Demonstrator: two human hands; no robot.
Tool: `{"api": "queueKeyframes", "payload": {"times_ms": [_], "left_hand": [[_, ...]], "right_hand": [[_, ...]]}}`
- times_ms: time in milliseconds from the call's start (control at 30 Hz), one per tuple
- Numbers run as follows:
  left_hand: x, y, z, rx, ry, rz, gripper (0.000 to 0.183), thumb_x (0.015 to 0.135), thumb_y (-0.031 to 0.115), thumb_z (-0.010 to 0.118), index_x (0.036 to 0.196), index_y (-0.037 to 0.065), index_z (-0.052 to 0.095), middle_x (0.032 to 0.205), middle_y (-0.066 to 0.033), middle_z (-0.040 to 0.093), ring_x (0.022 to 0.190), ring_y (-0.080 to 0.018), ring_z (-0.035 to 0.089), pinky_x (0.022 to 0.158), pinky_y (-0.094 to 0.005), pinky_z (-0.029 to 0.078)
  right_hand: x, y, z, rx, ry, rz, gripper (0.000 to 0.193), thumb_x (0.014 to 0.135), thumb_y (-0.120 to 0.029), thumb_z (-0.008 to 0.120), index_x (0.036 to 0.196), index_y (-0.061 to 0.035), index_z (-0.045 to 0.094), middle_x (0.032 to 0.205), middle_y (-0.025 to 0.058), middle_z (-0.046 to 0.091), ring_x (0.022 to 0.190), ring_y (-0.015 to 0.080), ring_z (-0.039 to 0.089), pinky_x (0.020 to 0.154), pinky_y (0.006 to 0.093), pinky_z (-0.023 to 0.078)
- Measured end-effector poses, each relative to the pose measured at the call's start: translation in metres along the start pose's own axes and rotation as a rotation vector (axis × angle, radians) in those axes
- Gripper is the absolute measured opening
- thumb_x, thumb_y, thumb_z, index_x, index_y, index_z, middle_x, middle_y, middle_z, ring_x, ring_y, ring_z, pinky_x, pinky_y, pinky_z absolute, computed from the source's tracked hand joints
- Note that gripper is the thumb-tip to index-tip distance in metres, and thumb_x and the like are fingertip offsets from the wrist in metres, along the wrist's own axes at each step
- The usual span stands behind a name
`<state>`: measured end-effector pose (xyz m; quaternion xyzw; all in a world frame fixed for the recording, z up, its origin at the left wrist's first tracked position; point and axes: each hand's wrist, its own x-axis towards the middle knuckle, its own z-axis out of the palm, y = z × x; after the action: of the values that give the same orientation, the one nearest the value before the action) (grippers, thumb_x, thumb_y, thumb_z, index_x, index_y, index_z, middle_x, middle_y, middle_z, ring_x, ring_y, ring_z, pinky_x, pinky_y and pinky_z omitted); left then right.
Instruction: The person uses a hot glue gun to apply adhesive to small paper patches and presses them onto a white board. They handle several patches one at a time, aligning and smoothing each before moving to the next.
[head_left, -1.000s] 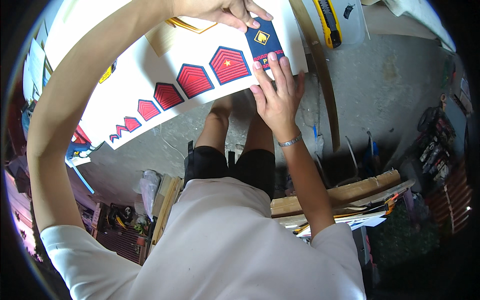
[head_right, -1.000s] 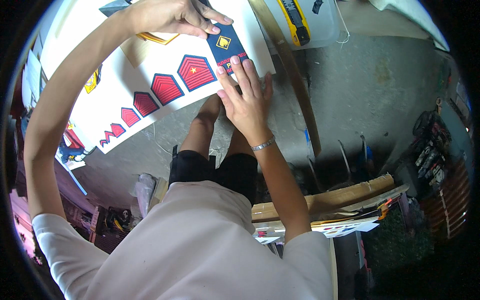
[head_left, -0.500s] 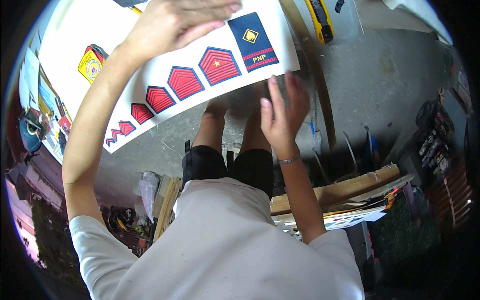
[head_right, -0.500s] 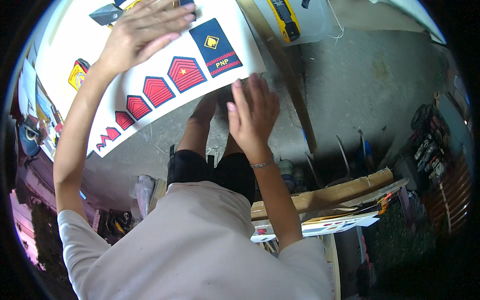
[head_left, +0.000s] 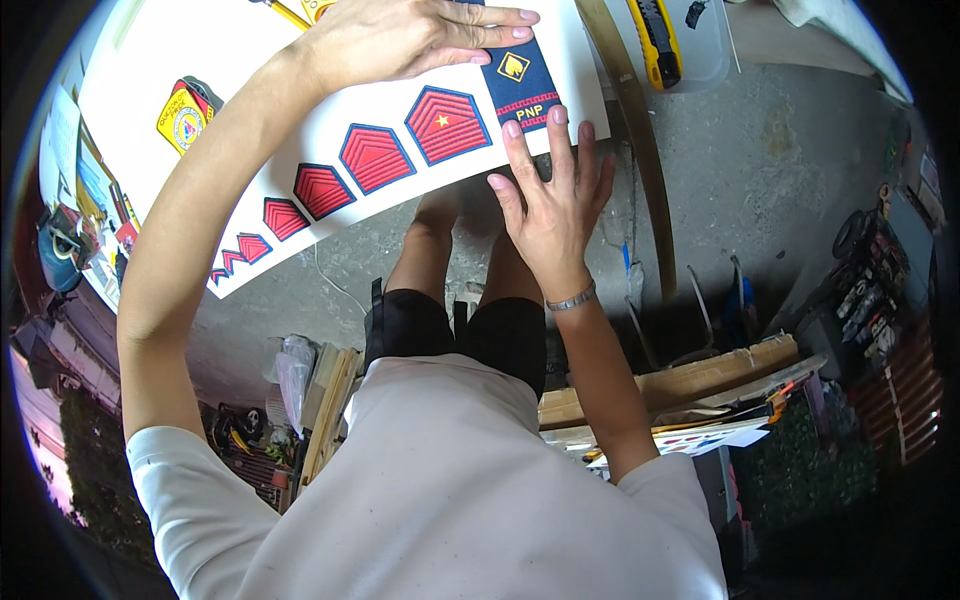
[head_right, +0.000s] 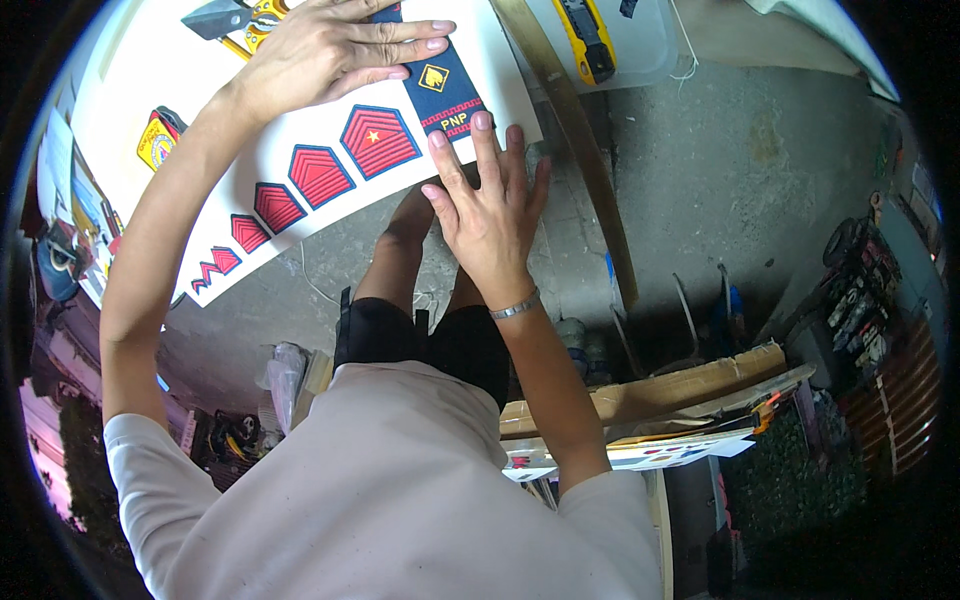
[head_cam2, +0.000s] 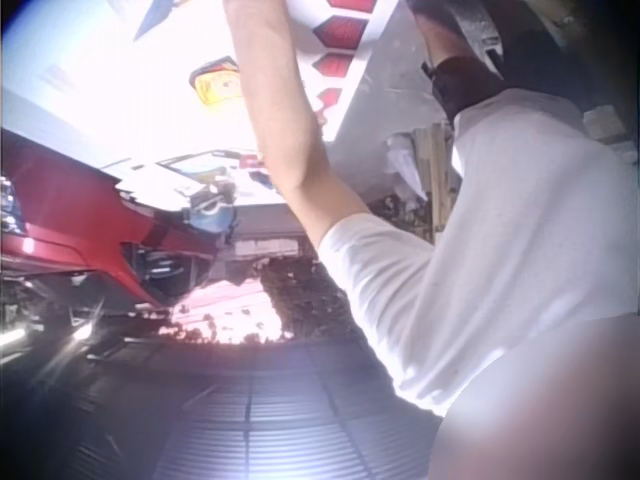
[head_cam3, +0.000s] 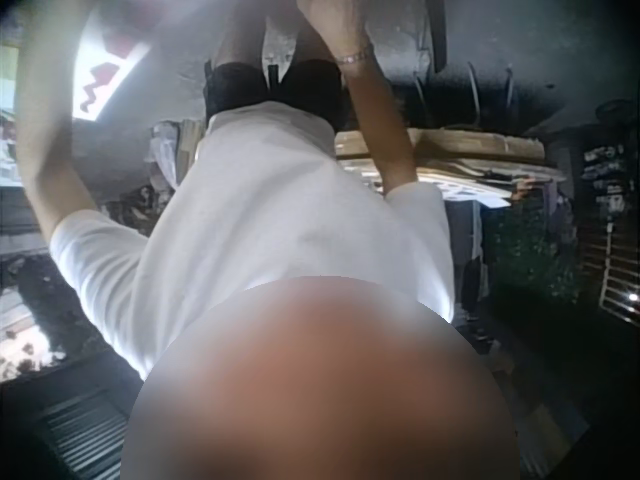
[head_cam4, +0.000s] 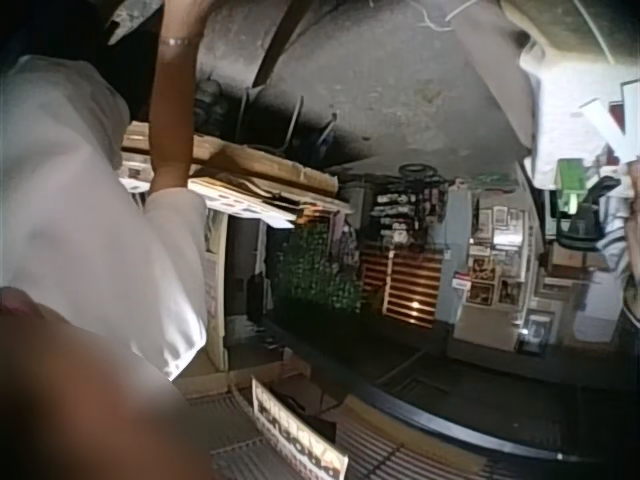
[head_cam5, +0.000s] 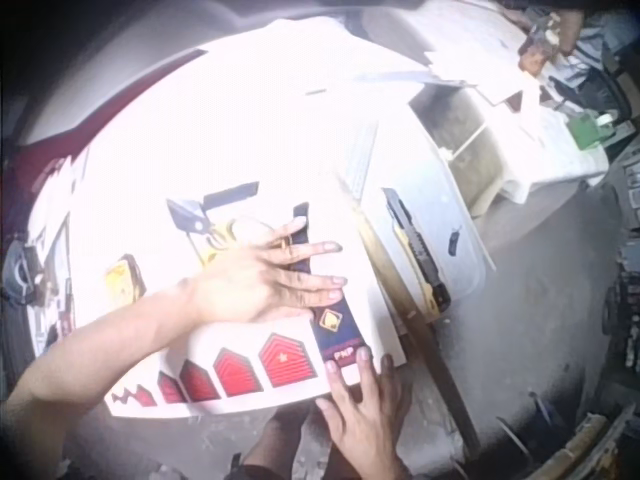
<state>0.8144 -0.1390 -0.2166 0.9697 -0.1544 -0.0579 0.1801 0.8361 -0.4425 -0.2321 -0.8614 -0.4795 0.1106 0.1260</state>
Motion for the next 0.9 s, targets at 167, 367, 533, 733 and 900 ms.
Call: {"api": "queueKeyframes", "payload": {"times_ms": [167,367,533,733,900], "left_hand": [[0.002,-0.002,-0.001,0.004,-0.009,0.029,0.045,0.102,0.044,0.048,0.142,0.027,0.061,0.151,0.0123,0.054,0.155,-0.0147,0.028,0.131,-0.0472,0.008],[-0.026,0.024,-0.026,0.081,0.366,-0.146,0.039,0.095,0.027,0.065,0.131,0.014,0.072,0.147,0.0006,0.06,0.144,-0.0244,0.048,0.122,-0.0446,0.036],[-0.114,0.115,-0.04,-0.269,0.705,-0.786,0.028,0.096,0.017,0.067,0.121,0.007,0.075,0.123,-0.0144,0.073,0.124,-0.0302,0.066,0.104,-0.0407,0.053],[-0.172,0.237,0.013,-0.986,0.558,-1.21,0.034,0.097,0.035,0.07,0.099,0.003,0.078,0.089,-0.018,0.076,0.081,-0.0317,0.074,0.075,-0.038,0.055],[-0.222,0.273,0.086,-1.076,0.384,-1.304,0.034,0.098,0.037,0.068,0.104,0.005,0.078,0.095,-0.0188,0.076,0.087,-0.0331,0.074,0.078,-0.0386,0.056]], "right_hand": [[-0.003,0.004,0.005,-0.008,-0.013,-0.007,0.056,0.095,-0.048,0.066,0.149,-0.0398,0.053,0.166,0.0067,0.031,0.148,0.042,0.033,0.111,0.072,0.03],[-0.048,0.018,-0.021,0.172,-0.062,0.016,0.056,0.098,-0.034,0.065,0.15,-0.0147,0.053,0.161,0.0186,0.039,0.144,0.0439,0.039,0.116,0.0628,0.029],[-0.106,0.029,-0.066,0.178,-0.102,0.095,0.053,0.102,-0.024,0.06,0.149,-0.0019,0.051,0.154,0.0223,0.047,0.14,0.0412,0.046,0.116,0.0497,0.036],[-0.083,0.031,-0.074,0.149,-0.011,0.096,0.048,0.105,-0.022,0.056,0.148,-0.0014,0.05,0.148,0.0271,0.051,0.137,0.0444,0.048,0.113,0.0515,0.039],[-0.024,0.009,-0.071,0.179,0.067,0.088,0.047,0.107,-0.024,0.049,0.146,0.0025,0.05,0.149,0.028,0.05,0.138,0.0446,0.047,0.114,0.0502,0.037]]}}
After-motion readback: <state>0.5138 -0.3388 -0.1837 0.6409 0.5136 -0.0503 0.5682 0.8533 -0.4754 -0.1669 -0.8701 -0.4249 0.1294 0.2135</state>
